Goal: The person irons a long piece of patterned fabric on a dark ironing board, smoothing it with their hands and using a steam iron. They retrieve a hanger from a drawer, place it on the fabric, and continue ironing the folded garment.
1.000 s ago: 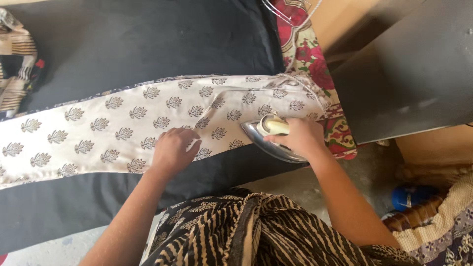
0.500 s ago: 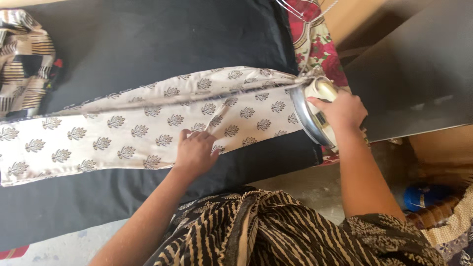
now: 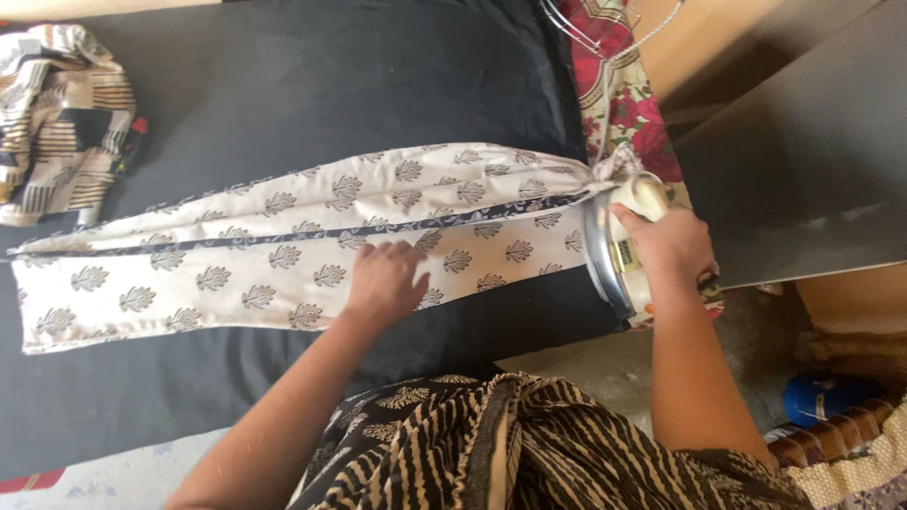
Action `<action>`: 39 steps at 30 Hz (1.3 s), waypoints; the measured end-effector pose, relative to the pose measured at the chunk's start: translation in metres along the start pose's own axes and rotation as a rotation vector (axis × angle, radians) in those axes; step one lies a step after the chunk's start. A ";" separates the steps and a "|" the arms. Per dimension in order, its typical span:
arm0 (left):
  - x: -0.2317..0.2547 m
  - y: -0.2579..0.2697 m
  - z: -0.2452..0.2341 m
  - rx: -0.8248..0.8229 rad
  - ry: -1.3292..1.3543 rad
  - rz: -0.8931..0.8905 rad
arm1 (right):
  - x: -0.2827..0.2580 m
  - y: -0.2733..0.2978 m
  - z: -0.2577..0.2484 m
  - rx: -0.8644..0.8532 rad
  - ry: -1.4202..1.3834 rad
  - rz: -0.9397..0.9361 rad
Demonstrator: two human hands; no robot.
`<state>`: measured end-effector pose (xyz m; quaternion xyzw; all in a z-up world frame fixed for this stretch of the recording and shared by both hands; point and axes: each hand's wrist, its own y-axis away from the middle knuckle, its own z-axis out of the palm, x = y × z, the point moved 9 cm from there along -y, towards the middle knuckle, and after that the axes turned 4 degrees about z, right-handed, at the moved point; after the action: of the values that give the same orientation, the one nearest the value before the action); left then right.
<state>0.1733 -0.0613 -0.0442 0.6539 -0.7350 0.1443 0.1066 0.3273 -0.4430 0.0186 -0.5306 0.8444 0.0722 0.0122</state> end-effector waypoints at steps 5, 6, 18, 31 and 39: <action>-0.017 -0.038 -0.008 0.068 -0.147 -0.048 | -0.029 -0.004 -0.006 0.125 -0.032 -0.219; -0.019 -0.046 -0.010 0.073 -0.158 -0.043 | -0.040 -0.003 -0.008 0.149 -0.047 -0.296; -0.057 -0.137 -0.016 0.142 -0.217 -0.195 | -0.120 0.053 -0.011 0.029 0.087 -0.791; 0.011 -0.247 0.058 -0.457 -0.056 -0.048 | -0.103 0.036 0.000 -0.076 -0.019 -0.444; 0.051 -0.290 0.097 -0.481 0.199 0.008 | -0.056 0.038 0.015 -0.067 0.063 -0.338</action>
<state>0.4582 -0.1732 -0.0963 0.5895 -0.7367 0.0294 0.3300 0.3168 -0.3745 0.0133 -0.6670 0.7404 0.0806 -0.0199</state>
